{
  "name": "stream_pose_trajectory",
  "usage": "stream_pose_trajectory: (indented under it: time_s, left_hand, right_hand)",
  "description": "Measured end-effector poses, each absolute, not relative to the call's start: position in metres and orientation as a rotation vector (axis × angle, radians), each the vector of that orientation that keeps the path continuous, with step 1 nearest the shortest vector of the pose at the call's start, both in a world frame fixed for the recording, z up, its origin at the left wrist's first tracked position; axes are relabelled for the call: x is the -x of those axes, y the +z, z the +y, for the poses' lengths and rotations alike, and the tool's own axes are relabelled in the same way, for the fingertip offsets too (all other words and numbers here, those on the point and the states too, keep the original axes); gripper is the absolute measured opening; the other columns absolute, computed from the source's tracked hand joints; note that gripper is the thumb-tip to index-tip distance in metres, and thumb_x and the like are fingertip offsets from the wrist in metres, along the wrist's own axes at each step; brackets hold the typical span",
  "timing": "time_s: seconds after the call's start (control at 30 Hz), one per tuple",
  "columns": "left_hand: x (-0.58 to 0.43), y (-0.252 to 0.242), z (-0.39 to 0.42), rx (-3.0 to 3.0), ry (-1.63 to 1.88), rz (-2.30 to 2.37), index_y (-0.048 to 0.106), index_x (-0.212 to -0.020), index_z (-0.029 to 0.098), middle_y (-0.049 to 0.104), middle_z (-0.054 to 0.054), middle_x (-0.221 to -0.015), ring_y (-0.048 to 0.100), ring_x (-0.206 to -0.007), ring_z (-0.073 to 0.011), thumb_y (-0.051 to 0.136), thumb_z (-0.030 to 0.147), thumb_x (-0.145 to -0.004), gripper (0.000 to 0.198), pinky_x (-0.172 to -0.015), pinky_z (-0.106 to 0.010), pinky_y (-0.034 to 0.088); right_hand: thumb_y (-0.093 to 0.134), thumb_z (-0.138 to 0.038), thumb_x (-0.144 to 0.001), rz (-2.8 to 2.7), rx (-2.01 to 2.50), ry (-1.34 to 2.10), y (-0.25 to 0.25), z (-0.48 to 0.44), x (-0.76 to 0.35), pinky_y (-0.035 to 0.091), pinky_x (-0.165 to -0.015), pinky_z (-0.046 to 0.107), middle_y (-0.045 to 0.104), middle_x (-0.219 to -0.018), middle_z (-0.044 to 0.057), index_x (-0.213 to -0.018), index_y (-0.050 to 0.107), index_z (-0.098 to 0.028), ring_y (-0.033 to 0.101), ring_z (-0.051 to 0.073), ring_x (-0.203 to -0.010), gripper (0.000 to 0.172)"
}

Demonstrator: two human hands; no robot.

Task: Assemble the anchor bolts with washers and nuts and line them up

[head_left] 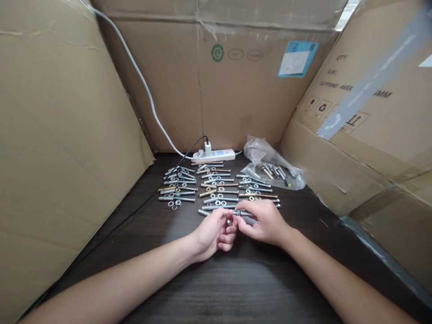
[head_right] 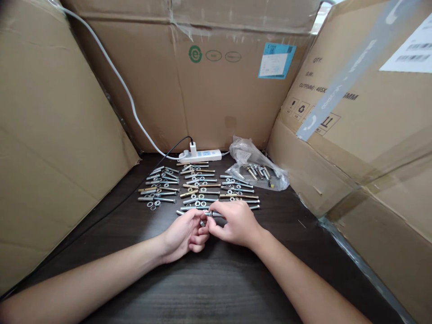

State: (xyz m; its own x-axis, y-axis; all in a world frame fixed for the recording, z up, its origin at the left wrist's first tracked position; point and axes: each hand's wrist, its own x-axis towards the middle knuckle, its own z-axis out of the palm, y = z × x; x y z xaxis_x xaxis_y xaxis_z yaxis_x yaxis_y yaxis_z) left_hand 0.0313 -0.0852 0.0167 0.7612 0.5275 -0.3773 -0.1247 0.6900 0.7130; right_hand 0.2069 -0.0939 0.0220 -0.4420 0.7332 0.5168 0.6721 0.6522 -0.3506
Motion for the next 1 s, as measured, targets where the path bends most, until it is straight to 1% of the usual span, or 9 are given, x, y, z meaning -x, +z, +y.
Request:
stream_pose_trajectory:
  time_s: [0.07, 0.2, 0.47, 0.63, 0.73, 1.0]
  left_hand:
    - [-0.032, 0.0162, -0.0843, -0.73, 0.391, 0.622, 0.036, -0.067, 0.017, 0.026, 0.006, -0.06, 0.016, -0.044, -0.0061, 0.027, 0.035, -0.089, 0.029, -0.04, -0.018, 0.013]
    - [-0.0327, 0.0161, -0.0844, -0.738, 0.391, 0.624, 0.037, -0.068, 0.017, 0.028, 0.005, -0.061, 0.017, -0.044, -0.0062, 0.025, 0.038, -0.091, 0.033, -0.04, -0.018, 0.014]
    - [-0.032, 0.0132, -0.0845, -0.744, 0.388, 0.617, 0.036, -0.07, 0.017, 0.03, 0.005, -0.062, 0.017, -0.045, -0.0061, 0.024, 0.038, -0.093, 0.033, -0.042, -0.019, 0.013]
    - [-0.0323, 0.0138, -0.085, -0.748, 0.379, 0.603, 0.036, -0.073, 0.017, 0.031, 0.005, -0.063, 0.016, -0.045, -0.0058, 0.024, 0.038, -0.093, 0.032, -0.043, -0.019, 0.013]
    - [-0.032, 0.0131, -0.0842, -0.747, 0.37, 0.601, 0.037, -0.072, 0.017, 0.03, 0.005, -0.063, 0.016, -0.045, -0.0058, 0.025, 0.038, -0.093, 0.032, -0.043, -0.019, 0.013]
    - [-0.0308, 0.0102, -0.0823, -0.739, 0.365, 0.558, 0.039, -0.07, 0.016, 0.032, 0.004, -0.062, 0.018, -0.046, -0.0058, 0.029, 0.04, -0.091, 0.034, -0.043, -0.018, 0.015]
  right_hand:
    - [0.057, -0.025, -0.078, -2.268, 1.101, 0.152, 0.0223, -0.094, -0.2075, 0.042, -0.059, 0.022, 0.069, -0.069, 0.001, -0.087, 0.065, -0.019, 0.062, 0.013, -0.06, 0.014]
    - [0.056, -0.024, -0.081, -2.325, 1.09, 0.151, 0.0246, -0.0948, -0.2081, 0.044, -0.067, 0.024, 0.072, -0.083, 0.003, -0.098, 0.066, -0.021, 0.065, 0.016, -0.072, 0.021]
    - [0.051, -0.027, -0.087, -2.418, 1.111, 0.172, 0.0301, -0.0971, -0.2093, 0.041, -0.063, 0.024, 0.072, -0.081, 0.003, -0.107, 0.066, -0.02, 0.063, 0.016, -0.067, 0.026]
    - [0.05, -0.03, -0.09, -2.447, 1.122, 0.199, 0.0314, -0.0971, -0.2109, 0.039, -0.061, 0.024, 0.072, -0.077, 0.002, -0.108, 0.066, -0.022, 0.064, 0.015, -0.065, 0.025]
    - [0.051, -0.031, -0.09, -2.439, 1.114, 0.183, 0.0304, -0.0962, -0.2117, 0.04, -0.061, 0.024, 0.073, -0.079, 0.002, -0.108, 0.066, -0.023, 0.064, 0.015, -0.066, 0.025]
    - [0.058, -0.027, -0.083, -2.312, 1.031, 0.144, 0.0264, -0.0958, -0.2109, 0.047, -0.065, 0.023, 0.074, -0.082, 0.001, -0.097, 0.069, -0.02, 0.068, 0.015, -0.07, 0.019]
